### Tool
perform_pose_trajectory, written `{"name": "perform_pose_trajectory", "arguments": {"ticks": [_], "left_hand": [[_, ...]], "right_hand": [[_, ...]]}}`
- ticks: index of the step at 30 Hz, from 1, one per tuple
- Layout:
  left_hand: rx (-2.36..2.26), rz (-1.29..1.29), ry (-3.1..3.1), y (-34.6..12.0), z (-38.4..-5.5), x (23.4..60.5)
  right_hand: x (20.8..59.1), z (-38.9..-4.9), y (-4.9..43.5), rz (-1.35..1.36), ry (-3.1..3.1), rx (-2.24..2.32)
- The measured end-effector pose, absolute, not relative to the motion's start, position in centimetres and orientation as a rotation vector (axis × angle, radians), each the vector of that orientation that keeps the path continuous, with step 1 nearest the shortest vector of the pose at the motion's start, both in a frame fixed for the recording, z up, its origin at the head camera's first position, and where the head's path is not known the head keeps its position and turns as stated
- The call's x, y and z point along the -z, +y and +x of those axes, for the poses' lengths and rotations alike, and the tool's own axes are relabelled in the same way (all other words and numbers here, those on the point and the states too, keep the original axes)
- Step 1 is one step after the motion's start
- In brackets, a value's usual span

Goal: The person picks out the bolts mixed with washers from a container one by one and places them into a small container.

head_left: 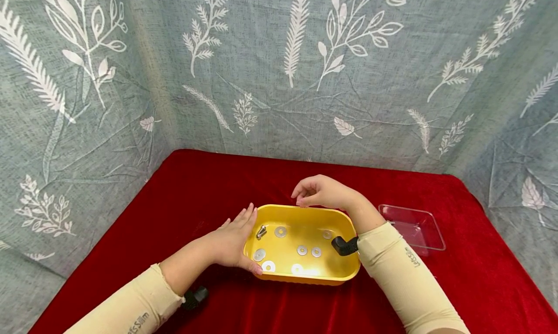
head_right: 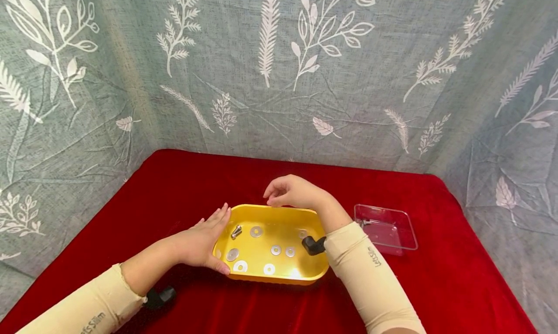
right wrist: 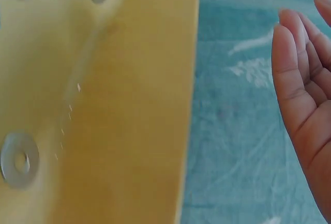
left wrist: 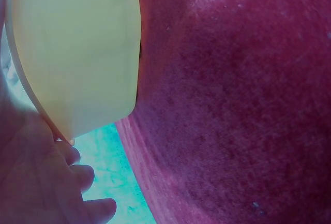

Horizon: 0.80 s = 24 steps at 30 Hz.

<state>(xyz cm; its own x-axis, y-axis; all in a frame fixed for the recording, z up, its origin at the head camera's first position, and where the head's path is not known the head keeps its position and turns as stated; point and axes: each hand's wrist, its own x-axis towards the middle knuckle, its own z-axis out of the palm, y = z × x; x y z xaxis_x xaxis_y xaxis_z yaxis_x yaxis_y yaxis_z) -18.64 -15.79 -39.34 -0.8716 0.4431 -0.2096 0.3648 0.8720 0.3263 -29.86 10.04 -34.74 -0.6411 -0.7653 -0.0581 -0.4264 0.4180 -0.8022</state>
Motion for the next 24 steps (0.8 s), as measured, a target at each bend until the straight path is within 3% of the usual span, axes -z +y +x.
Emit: {"name": "perform_pose_trajectory", "arguments": {"ticks": [24], "left_hand": [[-0.402, 0.63, 2.743, -16.5, -18.7, 39.8]], "right_hand": [[40.0, -28.0, 3.3, -0.996, 2.287, 0.822]]}}
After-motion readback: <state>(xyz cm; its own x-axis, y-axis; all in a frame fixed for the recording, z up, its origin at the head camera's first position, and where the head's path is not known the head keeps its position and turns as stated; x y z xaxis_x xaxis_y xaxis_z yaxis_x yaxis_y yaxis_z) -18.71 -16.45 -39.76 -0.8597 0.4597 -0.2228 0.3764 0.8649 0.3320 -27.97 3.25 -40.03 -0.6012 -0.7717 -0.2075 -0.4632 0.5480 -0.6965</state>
